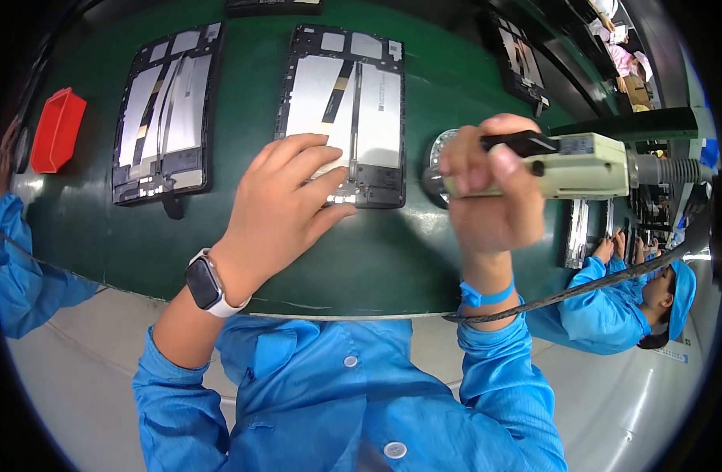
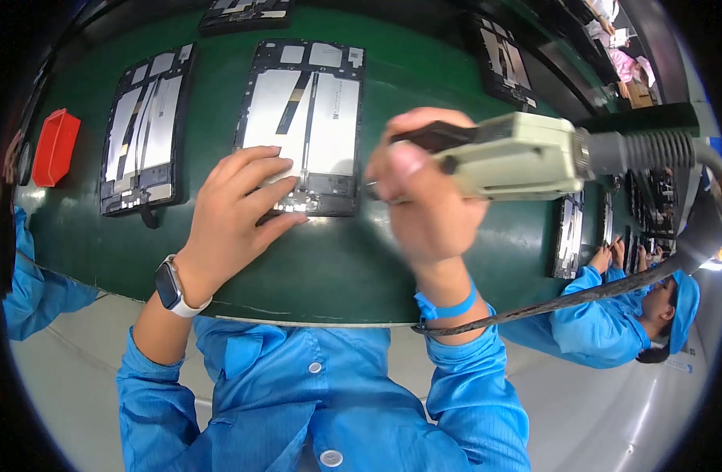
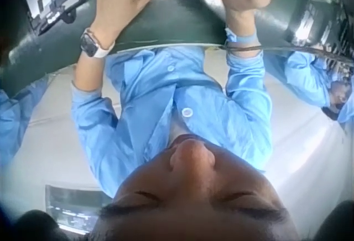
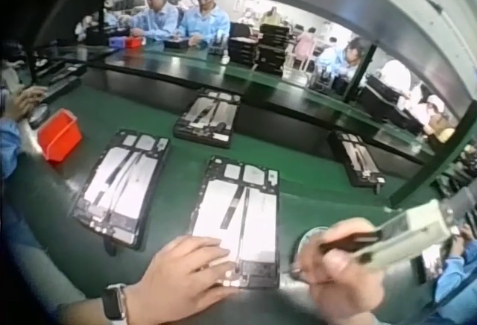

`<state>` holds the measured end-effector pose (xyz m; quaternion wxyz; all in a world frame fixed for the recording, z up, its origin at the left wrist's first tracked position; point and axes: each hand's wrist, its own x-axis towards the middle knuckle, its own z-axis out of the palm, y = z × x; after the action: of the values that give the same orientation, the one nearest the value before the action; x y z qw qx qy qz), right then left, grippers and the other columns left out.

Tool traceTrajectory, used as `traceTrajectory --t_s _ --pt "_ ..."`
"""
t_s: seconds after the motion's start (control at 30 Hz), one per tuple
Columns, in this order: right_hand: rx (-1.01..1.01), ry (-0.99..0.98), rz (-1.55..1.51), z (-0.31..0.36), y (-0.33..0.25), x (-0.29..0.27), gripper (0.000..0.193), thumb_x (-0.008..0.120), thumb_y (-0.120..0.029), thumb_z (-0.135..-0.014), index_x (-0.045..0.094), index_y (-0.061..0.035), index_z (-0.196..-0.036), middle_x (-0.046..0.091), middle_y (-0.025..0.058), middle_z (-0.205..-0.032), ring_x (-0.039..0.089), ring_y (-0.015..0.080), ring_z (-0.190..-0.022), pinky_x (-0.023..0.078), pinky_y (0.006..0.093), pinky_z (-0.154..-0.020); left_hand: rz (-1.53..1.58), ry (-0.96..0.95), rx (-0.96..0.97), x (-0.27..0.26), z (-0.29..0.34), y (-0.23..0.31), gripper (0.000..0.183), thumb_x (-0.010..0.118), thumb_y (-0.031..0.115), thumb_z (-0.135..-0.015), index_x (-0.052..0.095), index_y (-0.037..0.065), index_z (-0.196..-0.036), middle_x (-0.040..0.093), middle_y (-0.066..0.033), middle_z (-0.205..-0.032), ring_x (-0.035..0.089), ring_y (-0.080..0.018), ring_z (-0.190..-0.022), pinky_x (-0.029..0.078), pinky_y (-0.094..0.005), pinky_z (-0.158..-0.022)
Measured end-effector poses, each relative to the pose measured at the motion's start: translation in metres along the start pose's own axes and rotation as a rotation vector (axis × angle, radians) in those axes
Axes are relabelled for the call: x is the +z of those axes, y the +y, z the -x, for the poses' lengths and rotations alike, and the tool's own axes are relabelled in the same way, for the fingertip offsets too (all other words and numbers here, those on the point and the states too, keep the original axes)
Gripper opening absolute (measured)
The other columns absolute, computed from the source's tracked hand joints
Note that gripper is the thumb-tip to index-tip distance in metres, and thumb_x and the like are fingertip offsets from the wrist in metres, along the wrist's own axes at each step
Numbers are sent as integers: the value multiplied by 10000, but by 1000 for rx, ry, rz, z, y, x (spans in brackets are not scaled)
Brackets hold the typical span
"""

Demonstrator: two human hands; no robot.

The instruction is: The person assembles tablet components by attaching a tablet battery to a tablet frame with small screws, using an electric screwdriver.

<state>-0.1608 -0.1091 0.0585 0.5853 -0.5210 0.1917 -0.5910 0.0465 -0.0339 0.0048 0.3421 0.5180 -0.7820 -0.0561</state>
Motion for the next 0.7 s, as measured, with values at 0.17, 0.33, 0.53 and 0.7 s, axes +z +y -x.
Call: traceTrajectory --t_s 0.17,0.33,0.53,0.7 --pt "196 -22 11 18 18 17 259 652 -3 -818 591 18 -1068 606 83 -790 534 104 -610 450 247 -568 60 39 -22 3 0 -2 314 824 204 -689 704 46 -932 647 -84 -1108 573 -290 -1155 468 -437 -954" --pt "179 -34 201 18 20 31 269 568 -136 -832 533 29 -1042 408 28 -581 440 153 -540 411 337 -580 104 44 -34 4 1 -6 333 838 197 -667 709 50 -937 652 -80 -1114 580 -297 -1148 468 -439 -938" --pt "171 -124 165 22 31 16 226 702 53 -791 626 -23 -990 628 34 -895 551 73 -761 459 226 -663 101 28 -26 1 -1 -2 351 844 180 -649 712 59 -951 640 -69 -1120 556 -325 -1179 462 -450 -941" --pt "195 -143 151 19 28 15 233 716 54 -790 629 -27 -990 627 23 -908 556 73 -780 465 230 -681 70 -22 8 2 -8 7 333 833 173 -651 708 65 -940 620 -63 -1111 531 -342 -1188 456 -455 -945"
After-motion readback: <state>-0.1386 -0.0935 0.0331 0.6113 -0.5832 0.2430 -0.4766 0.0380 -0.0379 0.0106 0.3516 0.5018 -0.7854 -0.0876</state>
